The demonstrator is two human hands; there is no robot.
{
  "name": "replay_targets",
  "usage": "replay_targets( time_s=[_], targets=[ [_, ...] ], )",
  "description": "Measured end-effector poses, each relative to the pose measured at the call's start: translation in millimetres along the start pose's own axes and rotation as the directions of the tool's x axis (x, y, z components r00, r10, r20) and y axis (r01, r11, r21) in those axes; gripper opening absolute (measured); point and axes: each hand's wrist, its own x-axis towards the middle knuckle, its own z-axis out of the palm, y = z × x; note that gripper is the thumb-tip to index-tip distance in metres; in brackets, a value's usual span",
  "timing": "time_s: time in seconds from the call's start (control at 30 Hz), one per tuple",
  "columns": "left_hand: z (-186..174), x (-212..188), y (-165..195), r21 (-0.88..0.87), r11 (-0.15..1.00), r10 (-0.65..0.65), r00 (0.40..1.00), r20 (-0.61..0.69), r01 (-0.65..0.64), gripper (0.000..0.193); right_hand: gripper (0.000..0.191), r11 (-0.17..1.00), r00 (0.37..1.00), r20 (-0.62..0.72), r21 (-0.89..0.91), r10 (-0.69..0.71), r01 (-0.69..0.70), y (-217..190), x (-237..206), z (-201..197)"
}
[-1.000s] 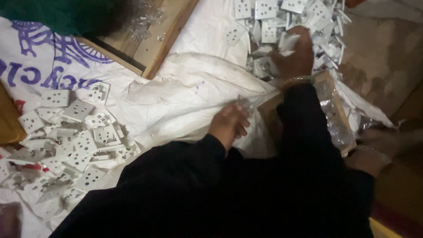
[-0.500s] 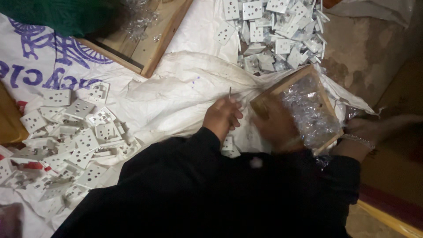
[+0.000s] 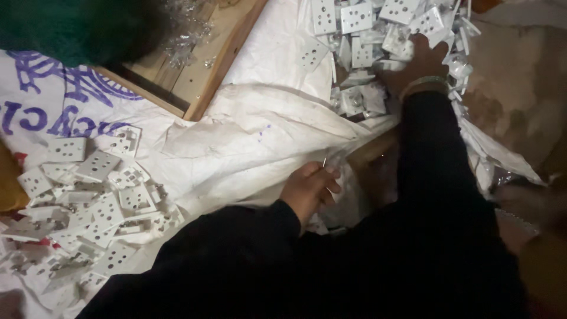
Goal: The person sits on the floor and repeatedly picks up small white electrical socket components, places them into clear plastic bags, and seals the bags. The person handles the components one at a time and places the sealed bags into a wooden tray.
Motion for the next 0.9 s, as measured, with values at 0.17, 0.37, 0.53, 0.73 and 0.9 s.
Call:
replay_targets(
  time_s=[0.17,0.37,0.53,0.73,0.9],
  targets=[
    [3,-7,1,0.072,0.994,-0.083,0.996,-0.033,0.085,0.03,0.098,0.987,0.993,-0.037,0.11,-0.112,0.115,2,6,5],
    [5,-7,-5,-0.063,0.998,-0.001,0.999,0.049,0.004,0.028,0.087,0.868,0.832,-0.247,-0.167,-0.496,0.468,19,16,15],
    [4,-6,-9,0.009,1.0,0.028,0.999,0.015,-0.028,0.028,0.076,0.942,0.926,-0.214,0.057,-0.312,0.331,18,-4,20],
    [3,-4,-10,0.013,1.0,-0.01,1.0,0.006,0.01,0.027,0.073,0.879,0.815,-0.378,0.006,-0.44,0.477,24,-12,19],
    [1,0,-11,0.031,0.997,0.075,0.997,-0.011,-0.074,0.029,0.048,0.84,0.841,-0.384,0.239,-0.38,0.488,40,-6,23]
  ],
)
